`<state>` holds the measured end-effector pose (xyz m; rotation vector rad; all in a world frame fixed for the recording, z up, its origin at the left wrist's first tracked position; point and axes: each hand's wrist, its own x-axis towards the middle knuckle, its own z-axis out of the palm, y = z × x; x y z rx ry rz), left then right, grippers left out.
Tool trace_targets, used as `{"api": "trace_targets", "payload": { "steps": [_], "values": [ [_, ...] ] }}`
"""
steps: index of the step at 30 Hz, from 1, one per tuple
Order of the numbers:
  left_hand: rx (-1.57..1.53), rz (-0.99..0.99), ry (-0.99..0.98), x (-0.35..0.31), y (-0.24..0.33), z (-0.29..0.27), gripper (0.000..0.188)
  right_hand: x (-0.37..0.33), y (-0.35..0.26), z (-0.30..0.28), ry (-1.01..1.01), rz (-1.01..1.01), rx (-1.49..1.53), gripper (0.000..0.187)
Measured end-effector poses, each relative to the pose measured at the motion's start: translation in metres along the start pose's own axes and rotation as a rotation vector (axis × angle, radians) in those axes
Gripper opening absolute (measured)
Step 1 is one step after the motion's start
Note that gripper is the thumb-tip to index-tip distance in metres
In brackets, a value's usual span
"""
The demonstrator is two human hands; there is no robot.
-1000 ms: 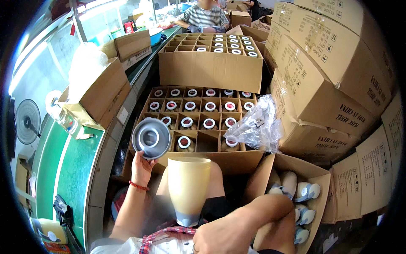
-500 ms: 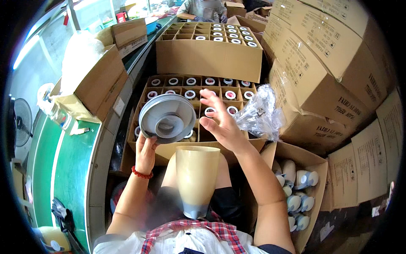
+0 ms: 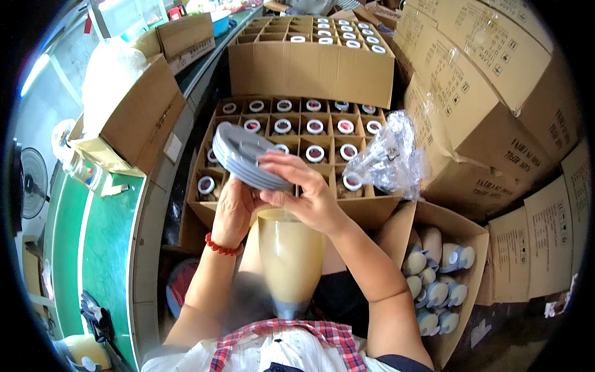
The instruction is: The person places white plastic rings into compartments of a cardboard box. Then, the person unpacks beige containers from a box, opens them, inserts a metal strainer, and closes them with lids. The person handles the containers one at a time.
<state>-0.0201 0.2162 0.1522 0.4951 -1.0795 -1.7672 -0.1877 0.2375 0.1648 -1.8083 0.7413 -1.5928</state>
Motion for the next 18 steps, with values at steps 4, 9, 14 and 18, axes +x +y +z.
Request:
{"api": "trace_targets", "payload": {
  "steps": [4,9,14,18],
  "values": [
    [0.927,0.678,0.144,0.006,-0.011,0.0,0.081,-0.008,-0.017,0.008,0.208,0.17,0.395,0.038],
    [0.143,0.281,-0.004,0.001,0.011,0.019,0.07,-0.012,-0.021,0.002,0.105,0.021,0.132,0.04],
    [0.94,0.735,0.001,-0.002,0.012,0.027,0.057,-0.022,-0.025,0.015,0.291,0.283,0.429,0.038],
    [1.04,0.828,-0.108,0.001,0.028,0.017,0.05,-0.029,-0.022,0.006,0.32,0.297,0.525,0.037]
  ]
}}
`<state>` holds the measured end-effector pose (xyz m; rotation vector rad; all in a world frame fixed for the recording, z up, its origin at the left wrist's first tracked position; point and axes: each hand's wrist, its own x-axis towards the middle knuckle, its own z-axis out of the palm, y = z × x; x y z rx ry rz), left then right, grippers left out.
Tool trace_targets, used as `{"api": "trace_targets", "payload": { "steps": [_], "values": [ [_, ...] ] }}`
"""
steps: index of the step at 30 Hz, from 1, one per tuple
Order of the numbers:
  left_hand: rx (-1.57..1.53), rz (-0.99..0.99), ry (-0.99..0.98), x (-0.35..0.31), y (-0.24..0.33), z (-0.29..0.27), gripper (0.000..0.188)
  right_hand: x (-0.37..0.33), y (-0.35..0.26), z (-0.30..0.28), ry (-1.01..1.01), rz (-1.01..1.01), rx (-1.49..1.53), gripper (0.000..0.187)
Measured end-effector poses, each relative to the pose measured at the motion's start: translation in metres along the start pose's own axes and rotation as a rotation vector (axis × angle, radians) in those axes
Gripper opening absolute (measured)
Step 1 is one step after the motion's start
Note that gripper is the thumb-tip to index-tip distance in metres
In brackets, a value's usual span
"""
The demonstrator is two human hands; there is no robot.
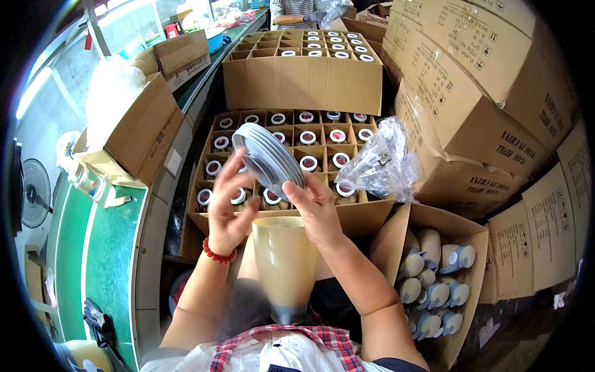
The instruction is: The person places white plastic rings into compartments of a cardboard box. Then, the person unpacks beige containers from a box, opens them, inserts a metal strainer, and closes them with lids. The person handles the containers one at a time.
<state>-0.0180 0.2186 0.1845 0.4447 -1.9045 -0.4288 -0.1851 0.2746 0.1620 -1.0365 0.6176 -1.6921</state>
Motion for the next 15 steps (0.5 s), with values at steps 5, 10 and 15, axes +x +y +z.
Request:
{"api": "trace_targets", "payload": {
  "steps": [5,10,15],
  "values": [
    [-0.834,-0.873,0.012,0.004,0.0,0.006,0.051,-0.004,-0.005,0.011,-0.098,-0.126,-0.31,0.04],
    [0.088,-0.194,0.044,-0.007,0.008,0.028,0.062,-0.003,-0.003,0.001,-0.043,-0.069,-0.231,0.04],
    [0.441,0.105,-0.054,-0.006,-0.008,0.028,0.054,0.005,0.001,-0.008,0.069,0.09,-0.051,0.038]
  ]
}}
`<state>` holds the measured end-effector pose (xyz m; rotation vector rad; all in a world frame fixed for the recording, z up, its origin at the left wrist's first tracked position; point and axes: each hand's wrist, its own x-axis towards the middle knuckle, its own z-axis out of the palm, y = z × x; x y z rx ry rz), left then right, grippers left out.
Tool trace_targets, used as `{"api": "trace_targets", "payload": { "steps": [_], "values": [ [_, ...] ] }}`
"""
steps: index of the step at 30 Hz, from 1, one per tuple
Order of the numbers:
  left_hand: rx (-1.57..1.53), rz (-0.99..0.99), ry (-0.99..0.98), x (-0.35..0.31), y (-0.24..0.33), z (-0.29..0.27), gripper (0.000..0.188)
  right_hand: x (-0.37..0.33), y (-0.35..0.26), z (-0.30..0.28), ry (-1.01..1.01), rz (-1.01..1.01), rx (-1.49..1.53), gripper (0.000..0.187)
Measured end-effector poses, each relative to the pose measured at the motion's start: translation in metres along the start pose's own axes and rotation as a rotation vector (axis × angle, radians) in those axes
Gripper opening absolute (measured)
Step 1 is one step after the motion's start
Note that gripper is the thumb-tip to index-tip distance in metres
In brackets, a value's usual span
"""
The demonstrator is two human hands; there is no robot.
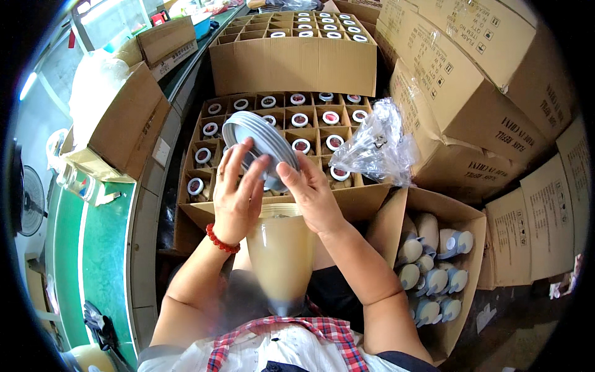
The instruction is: The person places white plastic rings into compartments of a cardboard box. Then, the person unpacks beige containers from a box, opens them, inserts a metal strainer, and closes them with lids. The person handles the containers one at a time.
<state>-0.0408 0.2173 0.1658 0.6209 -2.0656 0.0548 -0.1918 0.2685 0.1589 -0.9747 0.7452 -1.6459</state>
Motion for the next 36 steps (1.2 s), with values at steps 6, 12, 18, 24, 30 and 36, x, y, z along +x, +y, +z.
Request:
{"api": "trace_targets", "payload": {
  "steps": [6,12,18,24,30,36],
  "values": [
    [-0.163,0.243,-0.369,0.016,-0.016,-0.023,0.044,0.006,-0.005,-0.038,-0.013,0.14,0.055,0.037],
    [-0.648,-0.396,-0.079,-0.027,-0.052,-0.014,0.04,0.008,0.0,-0.082,-0.47,0.238,-0.384,0.044],
    [-1.17,-0.736,-0.325,-0.083,-0.044,0.022,0.048,0.001,0.008,-0.084,-0.597,0.274,-0.341,0.032],
    [-1.241,-0.72,-0.215,-0.092,-0.036,0.02,0.036,-0.011,0.001,-0.073,-0.583,0.174,-0.47,0.031],
    [-1.251,-0.714,-0.198,-0.1,-0.032,0.025,0.031,-0.014,0.022,-0.087,-0.534,0.094,-0.345,0.032],
    [-1.464,-0.821,-0.071,-0.102,-0.032,0.029,0.033,-0.013,0.013,-0.066,-0.454,-0.04,-0.531,0.024]
  ]
}}
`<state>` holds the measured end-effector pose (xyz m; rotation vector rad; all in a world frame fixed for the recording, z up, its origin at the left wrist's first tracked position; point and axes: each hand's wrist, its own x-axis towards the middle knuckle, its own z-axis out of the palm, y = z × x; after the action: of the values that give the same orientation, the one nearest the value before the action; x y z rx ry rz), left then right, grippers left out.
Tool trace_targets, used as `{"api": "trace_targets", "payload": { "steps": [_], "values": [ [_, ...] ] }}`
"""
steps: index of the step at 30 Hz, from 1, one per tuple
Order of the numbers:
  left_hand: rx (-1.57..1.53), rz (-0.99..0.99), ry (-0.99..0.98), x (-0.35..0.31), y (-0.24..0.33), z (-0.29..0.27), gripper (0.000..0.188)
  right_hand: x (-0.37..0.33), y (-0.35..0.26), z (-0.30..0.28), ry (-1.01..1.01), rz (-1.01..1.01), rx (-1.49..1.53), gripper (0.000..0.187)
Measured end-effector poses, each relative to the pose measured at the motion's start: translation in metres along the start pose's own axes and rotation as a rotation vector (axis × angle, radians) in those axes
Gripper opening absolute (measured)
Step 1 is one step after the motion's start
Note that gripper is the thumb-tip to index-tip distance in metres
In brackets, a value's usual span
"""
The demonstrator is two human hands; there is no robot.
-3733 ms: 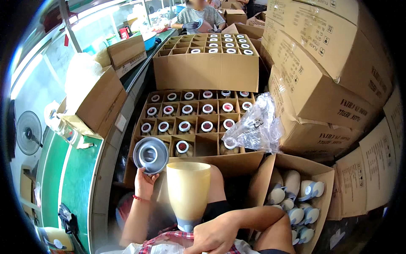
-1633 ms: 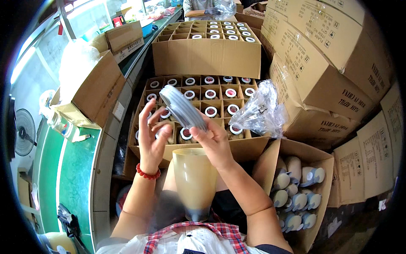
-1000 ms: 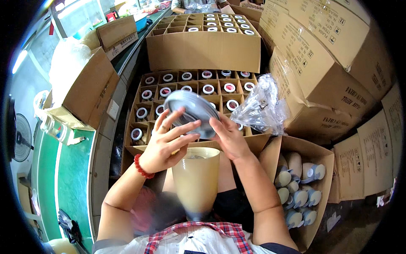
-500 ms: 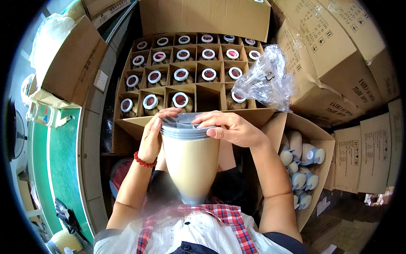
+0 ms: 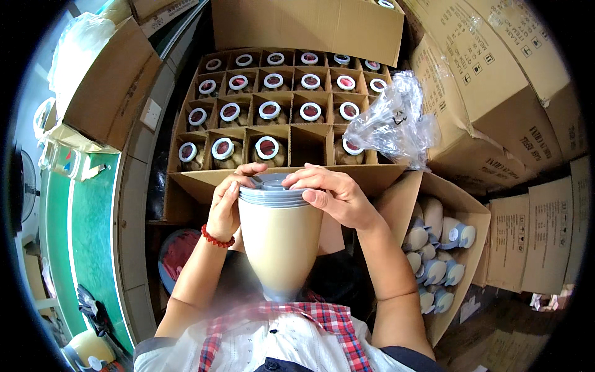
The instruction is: The person places white plastic rings into compartments of a cardboard box. Then, the person unpacks beige containers from a box, opens them, inserts a metal strainer, and closes them with lids. The person handles the containers one at a time.
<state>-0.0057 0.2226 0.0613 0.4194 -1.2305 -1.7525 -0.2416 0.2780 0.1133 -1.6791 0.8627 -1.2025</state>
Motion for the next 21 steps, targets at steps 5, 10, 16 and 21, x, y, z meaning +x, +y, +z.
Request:
{"api": "trace_targets", "payload": {
  "steps": [5,10,16,21],
  "values": [
    [-0.06,0.042,-0.046,0.003,-0.009,0.0,0.033,0.0,-0.003,-0.004,-0.025,-0.073,-0.058,0.019],
    [-0.06,0.041,-0.058,-0.007,-0.004,0.0,0.031,-0.011,-0.022,0.017,0.036,-0.014,-0.102,0.018],
    [0.081,-0.001,-0.035,-0.014,-0.01,0.005,0.034,-0.028,0.004,0.018,0.069,-0.054,-0.001,0.021],
    [-0.199,-0.04,-0.064,-0.016,-0.022,-0.016,0.041,-0.009,-0.041,0.048,0.057,-0.048,-0.494,0.026]
  ]
}}
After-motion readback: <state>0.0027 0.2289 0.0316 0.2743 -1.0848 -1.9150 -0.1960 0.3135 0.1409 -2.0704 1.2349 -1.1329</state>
